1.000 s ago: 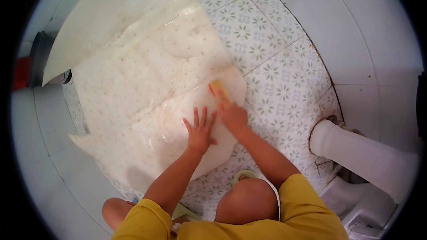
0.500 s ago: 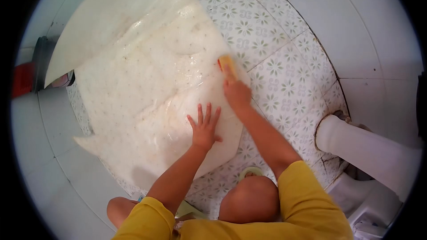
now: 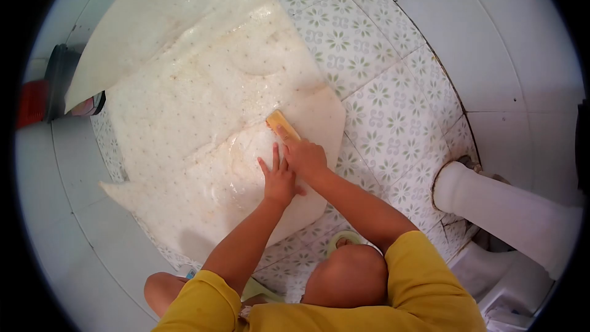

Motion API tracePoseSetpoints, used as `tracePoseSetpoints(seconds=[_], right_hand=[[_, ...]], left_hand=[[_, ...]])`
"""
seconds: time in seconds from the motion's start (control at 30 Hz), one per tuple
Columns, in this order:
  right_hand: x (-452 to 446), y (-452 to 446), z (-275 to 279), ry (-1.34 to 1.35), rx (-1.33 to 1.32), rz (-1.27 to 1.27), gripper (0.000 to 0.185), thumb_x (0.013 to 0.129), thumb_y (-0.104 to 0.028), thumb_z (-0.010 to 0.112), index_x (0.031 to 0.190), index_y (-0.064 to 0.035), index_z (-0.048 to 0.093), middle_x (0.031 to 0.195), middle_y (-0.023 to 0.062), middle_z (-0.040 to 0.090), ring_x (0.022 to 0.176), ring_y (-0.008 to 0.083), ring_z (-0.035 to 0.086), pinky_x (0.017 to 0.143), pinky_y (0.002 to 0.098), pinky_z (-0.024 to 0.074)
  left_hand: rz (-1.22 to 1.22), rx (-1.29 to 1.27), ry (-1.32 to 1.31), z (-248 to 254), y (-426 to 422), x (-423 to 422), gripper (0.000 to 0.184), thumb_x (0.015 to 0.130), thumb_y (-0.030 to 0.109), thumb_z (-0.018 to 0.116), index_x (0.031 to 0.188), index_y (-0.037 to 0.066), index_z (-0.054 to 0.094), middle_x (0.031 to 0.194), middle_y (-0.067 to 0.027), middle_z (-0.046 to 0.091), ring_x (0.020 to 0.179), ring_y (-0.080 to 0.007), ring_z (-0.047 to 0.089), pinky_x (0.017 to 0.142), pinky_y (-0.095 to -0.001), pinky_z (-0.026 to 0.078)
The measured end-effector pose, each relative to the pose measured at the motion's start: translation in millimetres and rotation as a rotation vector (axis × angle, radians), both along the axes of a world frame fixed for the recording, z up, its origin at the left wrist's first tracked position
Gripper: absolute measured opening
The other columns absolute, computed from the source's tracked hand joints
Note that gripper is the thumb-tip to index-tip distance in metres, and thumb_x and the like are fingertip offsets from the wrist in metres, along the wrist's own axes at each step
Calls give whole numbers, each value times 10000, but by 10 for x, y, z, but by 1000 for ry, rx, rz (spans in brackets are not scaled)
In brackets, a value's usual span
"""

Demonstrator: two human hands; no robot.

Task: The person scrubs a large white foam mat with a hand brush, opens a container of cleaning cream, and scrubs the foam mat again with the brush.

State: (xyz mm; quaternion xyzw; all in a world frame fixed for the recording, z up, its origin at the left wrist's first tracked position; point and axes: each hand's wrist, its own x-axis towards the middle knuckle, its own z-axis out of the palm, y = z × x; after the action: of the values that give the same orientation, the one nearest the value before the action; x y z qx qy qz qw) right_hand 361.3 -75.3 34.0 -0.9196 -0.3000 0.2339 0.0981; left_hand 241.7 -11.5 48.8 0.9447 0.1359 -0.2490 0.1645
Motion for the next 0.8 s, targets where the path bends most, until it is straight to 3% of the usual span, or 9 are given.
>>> tracePoseSetpoints(seconds=[0.03, 0.1, 0.17, 0.23, 0.33, 0.43, 0.5, 0.7, 0.8], right_hand=[[-47, 8, 8, 10, -32, 148, 553, 953, -350, 412, 1480, -340, 245, 756, 182, 654, 683, 315, 666, 614, 486, 530], [324, -114, -52, -28, 19, -93, 541, 951, -356, 415, 1472, -306, 279, 700, 160, 647, 612, 317, 651, 575, 469, 526], [566, -231, 40, -102, 89, -238, 528, 943, -339, 448, 1454, -319, 315, 670, 147, 636, 576, 321, 639, 549, 455, 524], [254, -95, -36, -90, 80, -196, 528, 935, -331, 470, 1445, -327, 330, 668, 147, 634, 574, 324, 637, 544, 453, 523], [-248, -71, 44, -65, 129, -71, 534, 921, -317, 506, 1432, -333, 351, 667, 155, 628, 571, 329, 633, 537, 453, 521], [-570, -312, 208, -31, 142, 69, 533, 914, -309, 519, 1424, -329, 365, 667, 169, 622, 569, 334, 630, 538, 459, 520], [-547, -404, 216, -20, 89, 113, 527, 913, -308, 519, 1419, -327, 372, 667, 175, 618, 570, 336, 630, 543, 463, 521], [-30, 60, 107, -85, 153, 9, 488, 908, -309, 515, 1390, -286, 442, 712, 176, 645, 624, 365, 633, 599, 479, 522], [-232, -106, 84, 42, 191, -48, 498, 909, -304, 514, 1399, -291, 430, 752, 183, 655, 641, 388, 627, 618, 486, 520]], left_hand=[[-9, -16, -18, 10, 3, -5, 1186, 488, 359, 870, 1487, 248, 241, 1579, -88, 85, 1446, -376, 20, 1016, -746, 153], [4, -26, -35, 39, 23, -26, 1187, 488, 358, 870, 1487, 248, 238, 1578, -90, 89, 1446, -374, 24, 1016, -745, 154], [30, -81, -146, 86, 9, -22, 1091, 495, 355, 859, 1444, 223, 338, 1568, -85, 142, 1447, -361, 58, 1026, -743, 134], [44, -84, -179, 42, -9, -51, 1045, 508, 343, 855, 1423, 197, 371, 1563, -87, 160, 1446, -362, 64, 1021, -748, 129], [16, -33, -88, -46, 53, -118, 1013, 581, 320, 839, 1451, 184, 336, 1562, -92, 157, 1443, -351, 93, 1068, -682, 159], [-19, -37, -272, -174, 135, -356, 920, 647, 279, 806, 1438, 148, 354, 1537, -101, 233, 1428, -331, 176, 1109, -594, 189], [214, -68, -262, -22, 114, -418, 855, 677, 254, 786, 1420, 126, 382, 1512, -111, 289, 1411, -315, 234, 1126, -526, 212], [190, -87, -333, -149, 146, -452, 860, 674, 238, 789, 1428, 155, 385, 1513, -127, 283, 1410, -326, 231, 1123, -526, 217], [172, -86, -361, -195, 165, -474, 902, 650, 243, 806, 1436, 158, 372, 1518, -137, 269, 1412, -335, 220, 1117, -535, 226]])
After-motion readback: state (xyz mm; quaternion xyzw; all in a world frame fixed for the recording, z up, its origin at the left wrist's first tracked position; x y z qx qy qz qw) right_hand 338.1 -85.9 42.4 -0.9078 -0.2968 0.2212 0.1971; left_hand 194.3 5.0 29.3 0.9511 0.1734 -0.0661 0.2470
